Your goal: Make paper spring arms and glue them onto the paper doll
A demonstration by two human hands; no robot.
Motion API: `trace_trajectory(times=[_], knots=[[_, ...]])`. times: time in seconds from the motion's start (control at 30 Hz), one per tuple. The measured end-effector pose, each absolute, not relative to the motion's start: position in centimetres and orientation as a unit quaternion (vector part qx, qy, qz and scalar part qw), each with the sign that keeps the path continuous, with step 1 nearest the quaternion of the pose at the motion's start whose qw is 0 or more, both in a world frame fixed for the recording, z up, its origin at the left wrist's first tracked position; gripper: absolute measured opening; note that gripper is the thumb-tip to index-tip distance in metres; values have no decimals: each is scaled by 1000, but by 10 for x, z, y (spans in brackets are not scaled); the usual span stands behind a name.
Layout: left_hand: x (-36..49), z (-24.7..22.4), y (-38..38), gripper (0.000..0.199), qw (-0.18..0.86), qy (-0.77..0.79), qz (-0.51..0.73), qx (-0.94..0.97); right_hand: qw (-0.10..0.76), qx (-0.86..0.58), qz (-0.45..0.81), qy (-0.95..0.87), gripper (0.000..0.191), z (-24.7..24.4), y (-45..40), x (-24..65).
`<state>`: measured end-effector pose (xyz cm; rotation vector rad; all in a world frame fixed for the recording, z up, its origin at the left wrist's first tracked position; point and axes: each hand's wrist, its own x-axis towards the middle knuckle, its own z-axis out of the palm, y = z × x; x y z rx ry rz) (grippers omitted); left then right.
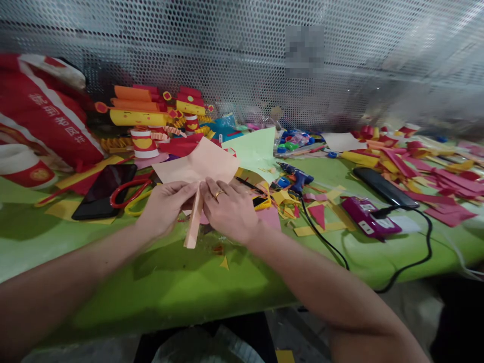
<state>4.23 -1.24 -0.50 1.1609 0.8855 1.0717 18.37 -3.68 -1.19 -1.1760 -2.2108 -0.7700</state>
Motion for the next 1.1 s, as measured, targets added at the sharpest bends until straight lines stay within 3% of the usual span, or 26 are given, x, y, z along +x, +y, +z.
trace_trajectory(times=[0.17,0.37,0.43,0.6,0.7,0.9,1.1], knots=[[40,-3,-8,17,608,408,442,518,296,-449,-147,-830,31,-10,-35,189],[41,10,-11,6,619,453,376,520,386,-454,291,-748,24,-1,-18,220],[41,13,-12,6,613,451,367,535,397,-454,378,-702,22,1,-12,228],[38,11,-11,11,584,441,354,583,366,-444,459,-676,17,-2,-9,223],[35,8,-10,12,556,432,347,620,393,-425,493,-650,19,-6,-11,215],[33,5,-11,9,490,424,323,690,394,-435,504,-634,32,-10,-10,209],[31,5,-8,17,417,424,280,754,365,-455,498,-642,27,-8,-12,207]])
